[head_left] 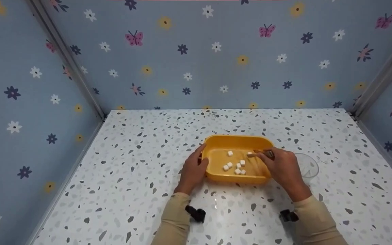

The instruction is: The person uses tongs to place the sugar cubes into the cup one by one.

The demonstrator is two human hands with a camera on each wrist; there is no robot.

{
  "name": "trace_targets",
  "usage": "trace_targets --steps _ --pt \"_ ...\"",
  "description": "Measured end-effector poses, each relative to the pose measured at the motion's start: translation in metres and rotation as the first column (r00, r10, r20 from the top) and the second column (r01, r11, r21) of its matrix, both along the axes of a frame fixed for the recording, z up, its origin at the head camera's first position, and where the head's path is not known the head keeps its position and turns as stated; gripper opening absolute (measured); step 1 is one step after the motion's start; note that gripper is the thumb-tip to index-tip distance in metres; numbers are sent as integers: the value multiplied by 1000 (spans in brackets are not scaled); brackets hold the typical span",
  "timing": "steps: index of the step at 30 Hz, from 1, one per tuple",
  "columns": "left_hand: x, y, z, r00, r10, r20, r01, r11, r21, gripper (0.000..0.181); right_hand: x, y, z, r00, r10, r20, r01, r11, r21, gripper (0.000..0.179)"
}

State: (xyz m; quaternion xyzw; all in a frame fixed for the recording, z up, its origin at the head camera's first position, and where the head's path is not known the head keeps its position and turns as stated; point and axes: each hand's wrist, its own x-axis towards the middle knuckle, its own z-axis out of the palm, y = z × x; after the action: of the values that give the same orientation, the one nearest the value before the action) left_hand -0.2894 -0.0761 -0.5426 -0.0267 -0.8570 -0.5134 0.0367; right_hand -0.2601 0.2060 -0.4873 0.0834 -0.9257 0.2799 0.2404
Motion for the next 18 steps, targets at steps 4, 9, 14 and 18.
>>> trace_targets --steps 4,9,14,18 --pt "-1 0 -1 1000 -5 -12 5 1000 -6 55 0 0 0 1000 6 2 -6 1000 24 30" --pt "-2 -1 -3 999 -15 -31 15 1000 -17 54 -1 0 -1 1000 -3 4 3 999 44 33" --pt "-3 0 -4 1000 -1 -19 1 1000 -15 55 -1 0 0 999 -9 34 8 999 33 35" --pt "-3 0 -4 1000 4 -17 -4 1000 -14 55 0 -1 2 996 -22 86 18 999 41 36"
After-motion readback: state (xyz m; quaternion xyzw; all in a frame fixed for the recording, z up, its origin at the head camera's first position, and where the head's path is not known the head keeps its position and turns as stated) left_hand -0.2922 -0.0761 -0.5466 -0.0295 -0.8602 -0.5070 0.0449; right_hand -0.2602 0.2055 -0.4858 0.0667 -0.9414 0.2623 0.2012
